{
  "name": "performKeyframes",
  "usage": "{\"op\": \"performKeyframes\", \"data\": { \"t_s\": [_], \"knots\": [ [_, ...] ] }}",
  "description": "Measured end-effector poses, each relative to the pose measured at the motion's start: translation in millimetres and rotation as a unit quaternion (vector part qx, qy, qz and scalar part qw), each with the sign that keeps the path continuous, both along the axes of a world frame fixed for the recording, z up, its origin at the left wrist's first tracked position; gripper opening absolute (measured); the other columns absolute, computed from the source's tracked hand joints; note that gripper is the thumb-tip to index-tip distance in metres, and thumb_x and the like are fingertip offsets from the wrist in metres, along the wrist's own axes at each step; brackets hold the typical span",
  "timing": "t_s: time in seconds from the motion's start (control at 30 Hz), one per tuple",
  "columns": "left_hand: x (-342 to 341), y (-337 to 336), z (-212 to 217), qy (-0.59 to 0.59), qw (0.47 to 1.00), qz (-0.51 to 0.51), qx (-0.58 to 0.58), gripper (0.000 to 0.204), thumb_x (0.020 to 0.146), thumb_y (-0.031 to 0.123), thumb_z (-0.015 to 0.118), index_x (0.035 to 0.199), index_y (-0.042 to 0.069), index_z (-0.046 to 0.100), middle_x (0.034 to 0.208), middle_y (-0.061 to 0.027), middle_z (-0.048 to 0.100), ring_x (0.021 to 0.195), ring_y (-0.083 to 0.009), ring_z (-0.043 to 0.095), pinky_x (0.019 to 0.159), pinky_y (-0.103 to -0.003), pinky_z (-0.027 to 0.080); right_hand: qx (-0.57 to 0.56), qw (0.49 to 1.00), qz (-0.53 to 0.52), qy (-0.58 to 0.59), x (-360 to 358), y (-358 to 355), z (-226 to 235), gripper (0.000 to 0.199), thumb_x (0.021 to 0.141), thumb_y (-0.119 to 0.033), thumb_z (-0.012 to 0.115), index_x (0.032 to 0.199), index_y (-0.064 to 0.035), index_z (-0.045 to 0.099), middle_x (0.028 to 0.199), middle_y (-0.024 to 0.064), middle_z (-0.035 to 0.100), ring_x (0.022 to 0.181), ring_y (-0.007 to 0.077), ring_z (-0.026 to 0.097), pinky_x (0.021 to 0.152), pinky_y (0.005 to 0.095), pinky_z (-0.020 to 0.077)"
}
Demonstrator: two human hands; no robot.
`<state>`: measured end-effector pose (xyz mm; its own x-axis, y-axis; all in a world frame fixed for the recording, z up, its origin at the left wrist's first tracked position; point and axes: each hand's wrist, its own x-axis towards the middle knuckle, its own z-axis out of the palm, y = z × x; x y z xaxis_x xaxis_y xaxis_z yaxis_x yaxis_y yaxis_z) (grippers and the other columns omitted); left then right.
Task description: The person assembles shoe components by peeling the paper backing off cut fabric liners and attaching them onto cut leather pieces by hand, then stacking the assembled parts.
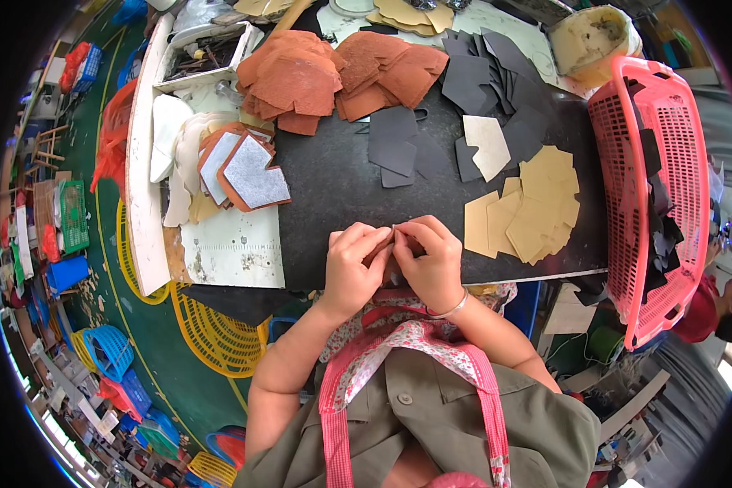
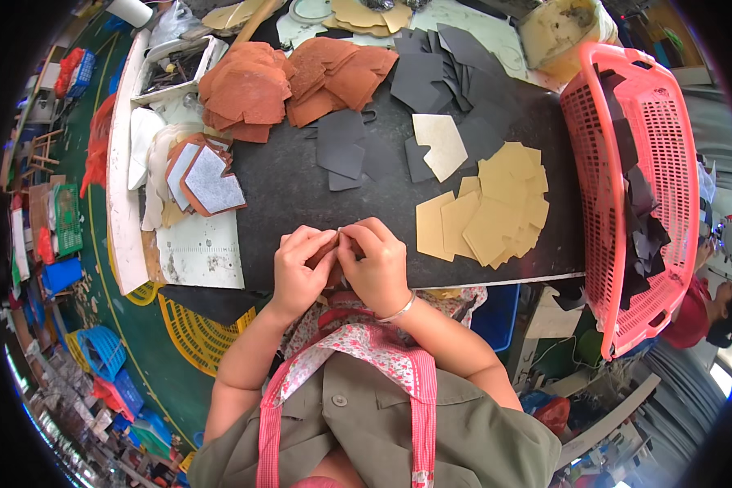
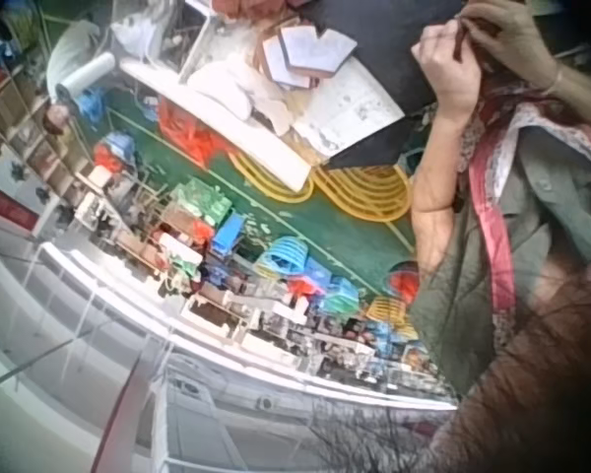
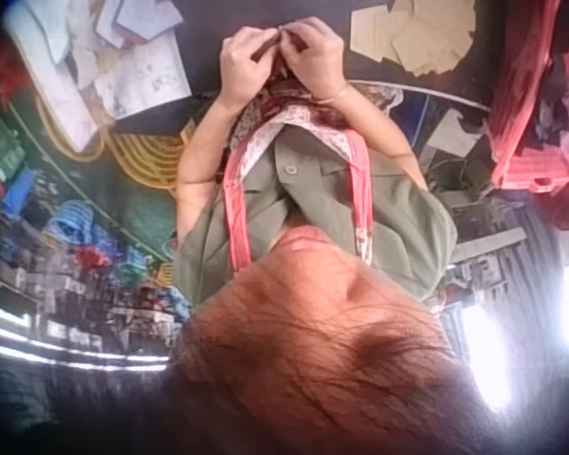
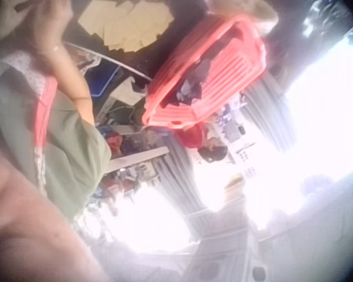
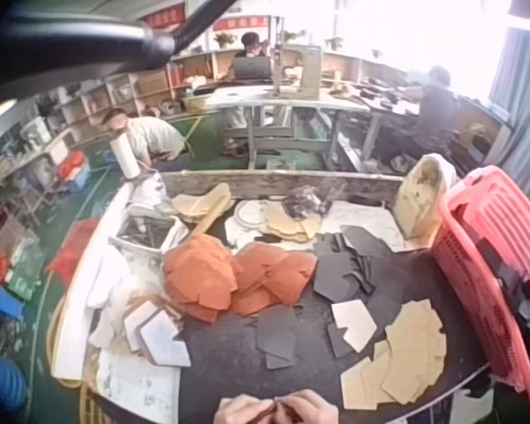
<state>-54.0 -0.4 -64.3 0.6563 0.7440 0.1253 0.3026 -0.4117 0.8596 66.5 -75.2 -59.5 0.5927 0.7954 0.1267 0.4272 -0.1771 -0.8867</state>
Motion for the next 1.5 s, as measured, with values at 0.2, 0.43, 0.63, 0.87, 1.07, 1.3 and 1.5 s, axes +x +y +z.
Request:
{"op": "performKeyframes", "data": {
  "t_s": [0.2, 0.43, 0.63, 0.87, 1.07, 1.3, 1.5],
  "knots": [
    [1.7, -2.1, -0.2, 0.007, 0.999, 0.022, -0.03, 0.02, 0.077, 0.005, 0.072, 0.098, 0.005, 0.071, 0.083, -0.0058, 0.063, 0.074, -0.0241, 0.06, 0.074, -0.035, 0.042, -0.019, 0.992, -0.065, -0.108, 17.4, 0.9, -7.1, 0.016, 0.068, 0.005, 0.068, 0.08, -0.002, 0.06, 0.076, 0.0111, 0.06, 0.062, 0.0248, 0.06, 0.054, 0.0333, 0.0482],
    [3.2, 2.3, -0.5, 0.013, 1.0, 0.006, -0.026, 0.025, 0.078, 0.009, 0.072, 0.103, 0.007, 0.069, 0.084, -0.0051, 0.063, 0.074, -0.0232, 0.06, 0.074, -0.034, 0.041, -0.001, 0.999, 0.047, -0.01, 19.2, -3.2, 6.9, 0.01, 0.078, 0.002, 0.068, 0.088, -0.0003, 0.064, 0.081, 0.0105, 0.063, 0.065, 0.0229, 0.064, 0.056, 0.0312, 0.0515],
    [5.3, -1.2, -1.9, 0.008, 1.0, 0.001, 0.008, 0.026, 0.078, 0.007, 0.071, 0.104, 0.006, 0.069, 0.083, -0.0037, 0.063, 0.072, -0.021, 0.06, 0.073, -0.033, 0.039, 0.022, 0.998, 0.05, -0.039, 16.0, -0.9, -2.6, 0.01, 0.078, -0.001, 0.068, 0.088, -0.0007, 0.067, 0.082, 0.0119, 0.063, 0.065, 0.0288, 0.064, 0.057, 0.0353, 0.0524],
    [5.7, -3.8, -7.1, 0.006, 0.999, 0.0, 0.039, 0.03, 0.076, -0.001, 0.07, 0.106, 0.002, 0.07, 0.083, -0.0058, 0.065, 0.072, -0.0192, 0.059, 0.072, -0.031, 0.041, 0.006, 0.988, 0.032, -0.154, 5.5, 6.4, -2.0, 0.011, 0.071, 0.001, 0.067, 0.081, -0.0033, 0.062, 0.077, 0.0098, 0.059, 0.06, 0.0294, 0.061, 0.054, 0.0383, 0.0508],
    [7.4, -5.2, -2.7, -0.002, 0.999, 0.027, 0.022, 0.021, 0.079, 0.006, 0.07, 0.1, 0.007, 0.072, 0.077, -0.002, 0.062, 0.069, -0.017, 0.057, 0.07, -0.031, 0.037, 0.033, 0.986, -0.048, -0.159, 20.3, 7.3, -13.7, 0.016, 0.068, 0.004, 0.067, 0.08, -0.0032, 0.06, 0.076, 0.011, 0.058, 0.063, 0.0305, 0.06, 0.055, 0.0375, 0.0496],
    [6.4, -3.8, -1.6, 0.047, 0.998, 0.008, 0.03, 0.033, 0.078, 0.014, 0.075, 0.11, 0.009, 0.067, 0.089, -0.0038, 0.061, 0.082, -0.0207, 0.057, 0.078, -0.035, 0.039, -0.097, 0.993, -0.032, -0.061, 44.9, -23.0, 31.2, 0.009, 0.074, -0.001, 0.059, 0.076, 0.0, 0.051, 0.071, 0.0142, 0.052, 0.062, 0.0343, 0.055, 0.058, 0.0425, 0.0451],
    [-1.3, -15.6, 10.3, 0.079, 0.965, -0.015, 0.25, 0.055, 0.07, 0.035, 0.082, 0.112, 0.006, 0.061, 0.116, -0.0119, 0.052, 0.106, -0.0347, 0.05, 0.09, -0.048, 0.041, -0.188, 0.974, 0.109, -0.07, 69.5, -81.3, 53.8, 0.01, 0.08, -0.006, 0.057, 0.075, 0.0003, 0.051, 0.068, 0.0167, 0.052, 0.063, 0.0372, 0.055, 0.056, 0.0434, 0.0439]
  ]
}}
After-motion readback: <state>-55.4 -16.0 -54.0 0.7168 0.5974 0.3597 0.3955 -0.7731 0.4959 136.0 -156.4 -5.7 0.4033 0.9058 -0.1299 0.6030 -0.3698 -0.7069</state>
